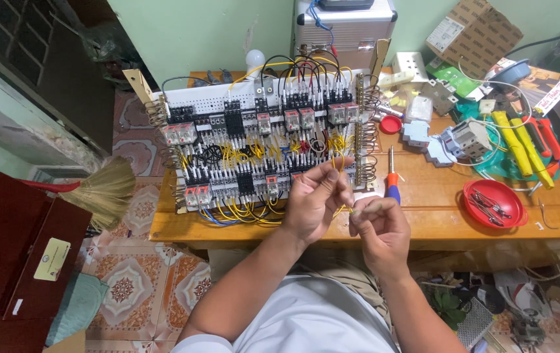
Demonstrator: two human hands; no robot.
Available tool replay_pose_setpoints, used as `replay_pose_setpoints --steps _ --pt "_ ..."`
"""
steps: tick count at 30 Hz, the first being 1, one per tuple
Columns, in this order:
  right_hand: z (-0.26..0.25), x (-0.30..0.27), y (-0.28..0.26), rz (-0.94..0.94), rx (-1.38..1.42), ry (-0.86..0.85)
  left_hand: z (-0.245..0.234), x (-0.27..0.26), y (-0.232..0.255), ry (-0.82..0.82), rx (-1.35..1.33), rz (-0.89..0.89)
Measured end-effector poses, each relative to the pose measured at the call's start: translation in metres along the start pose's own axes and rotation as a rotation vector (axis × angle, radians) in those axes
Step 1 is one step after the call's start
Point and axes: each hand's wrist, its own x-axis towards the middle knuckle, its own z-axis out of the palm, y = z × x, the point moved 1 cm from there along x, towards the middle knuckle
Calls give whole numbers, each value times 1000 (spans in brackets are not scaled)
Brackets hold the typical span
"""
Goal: The person works on a complex electrical board mounted on a wooden frame, using a screwdriver to tighten connections and pliers to strip and cut wires. They handle various colored wires and electrical components, organizing and securing them to the board.
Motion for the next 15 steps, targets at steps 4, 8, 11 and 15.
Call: replay_pose_setpoints --steps 4,8,11,15 --pt "-3 -3 5 39 120 -1 3 4 3 -14 -29 -66" --pt "-15 -7 11 56 213 14 4 13 -1 -34 6 -63" --pt "-33 -5 15 63 103 20 -2 21 -21 -79 90 -97" --pt "-94 29 -14 245 -411 62 -4 38 -52 -167 228 -114"
